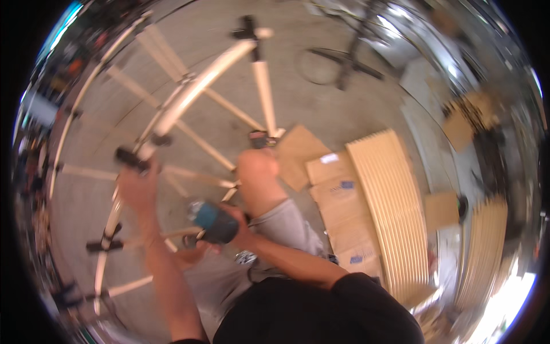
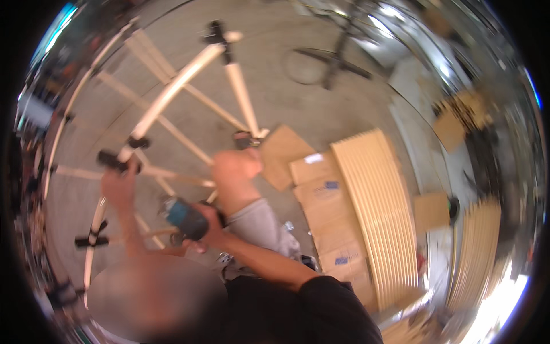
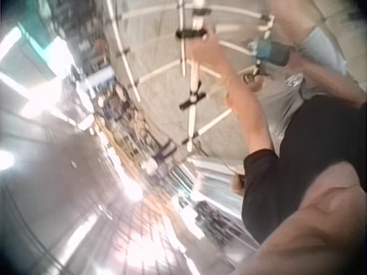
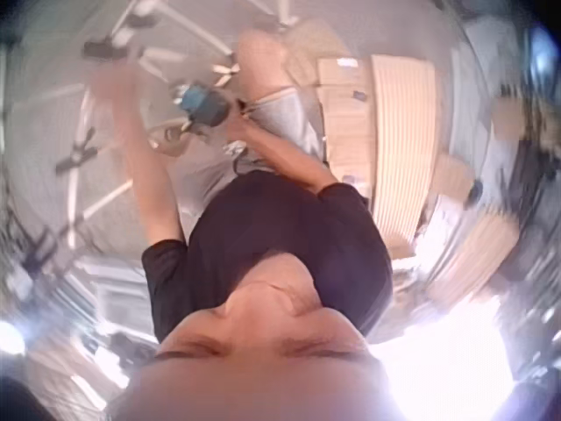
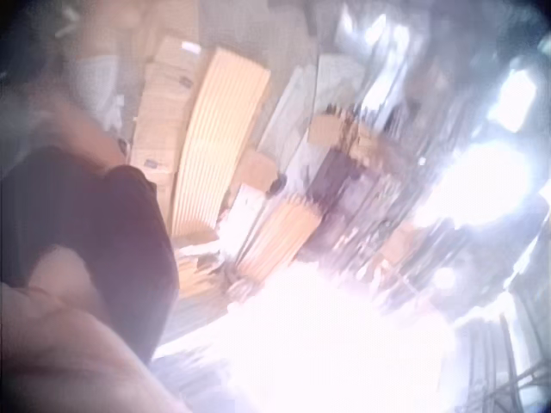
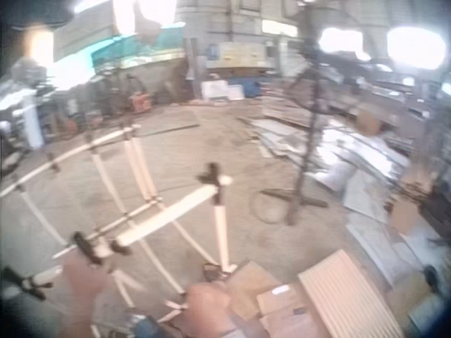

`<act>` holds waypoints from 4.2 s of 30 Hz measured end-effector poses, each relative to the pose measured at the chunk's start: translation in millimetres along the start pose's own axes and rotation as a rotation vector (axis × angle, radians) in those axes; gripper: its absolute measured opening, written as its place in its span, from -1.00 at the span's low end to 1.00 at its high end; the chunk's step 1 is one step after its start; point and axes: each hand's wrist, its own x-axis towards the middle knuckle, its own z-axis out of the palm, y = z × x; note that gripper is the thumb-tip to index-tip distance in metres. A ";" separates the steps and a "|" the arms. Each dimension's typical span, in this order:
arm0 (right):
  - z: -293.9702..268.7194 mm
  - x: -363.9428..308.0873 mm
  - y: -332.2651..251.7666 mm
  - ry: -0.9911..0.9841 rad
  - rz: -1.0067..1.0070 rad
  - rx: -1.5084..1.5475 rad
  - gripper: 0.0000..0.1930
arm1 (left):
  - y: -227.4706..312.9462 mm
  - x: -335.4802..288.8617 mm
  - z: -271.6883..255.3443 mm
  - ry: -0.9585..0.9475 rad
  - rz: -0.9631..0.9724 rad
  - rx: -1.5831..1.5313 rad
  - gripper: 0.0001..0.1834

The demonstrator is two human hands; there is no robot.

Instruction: The person assembles a frame by using a drill to secure joints on a structure made of poles and connectors, then gathers more poles from a storage area and fits them into the frame.

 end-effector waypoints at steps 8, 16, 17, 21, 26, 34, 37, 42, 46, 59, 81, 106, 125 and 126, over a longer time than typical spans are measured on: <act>-17.6 -54.5 39.2 -0.080 0.126 -0.449 -0.64 | 69.3 -17.8 -8.4 0.456 0.088 -0.719 -0.68; -42.6 -24.8 82.5 -0.375 0.121 -0.615 -0.68 | -11.2 -212.1 6.2 -0.359 -1.066 -0.996 -0.29; -42.0 -25.1 83.7 -0.415 0.136 -0.616 -0.69 | -19.8 -227.2 4.8 -0.392 -1.136 -1.043 -0.26; -9.6 -34.3 99.0 -0.597 0.159 -0.592 -0.71 | -47.7 -268.0 -22.2 -0.421 -1.266 -1.009 -0.15; 58.1 -46.1 106.9 -0.924 0.151 -0.555 -0.73 | -94.0 -305.2 -66.2 -0.335 -1.156 -0.822 -0.29; 59.4 -92.2 171.3 -0.938 -0.076 -0.618 -0.83 | -185.3 -567.9 -291.5 0.402 -1.317 -0.548 -0.66; 72.4 -128.3 123.4 -0.864 0.129 -0.534 -0.89 | -170.9 -756.1 -317.8 0.320 -1.874 -0.006 -0.71; 29.5 -159.3 135.9 -0.837 0.419 -0.551 -0.90 | -94.7 -933.9 -379.9 0.526 -2.066 0.645 -0.84; 26.5 -183.0 117.1 -0.825 0.519 -0.584 -0.87 | -127.6 -966.9 -422.9 0.389 -1.837 0.883 -0.74; 18.6 -199.6 65.5 -0.794 0.343 -0.860 -0.73 | -289.7 -809.1 -382.0 0.143 -1.484 0.669 -0.46; -6.7 -159.4 74.0 0.218 0.348 -0.411 -0.77 | 32.0 -166.0 -56.7 -0.489 -0.601 -1.442 -0.72; -73.9 -6.7 65.1 0.316 0.228 -0.189 -0.82 | 131.8 -30.4 35.6 -0.211 -0.583 -0.731 -0.62; -98.5 -2.7 55.5 0.068 0.047 -0.609 -0.67 | 69.7 -58.3 -27.1 -0.569 -0.528 -1.231 -0.60; -99.9 1.3 42.6 0.044 0.040 -0.550 -0.68 | 54.7 -65.6 -42.0 -0.540 -0.556 -1.264 -0.57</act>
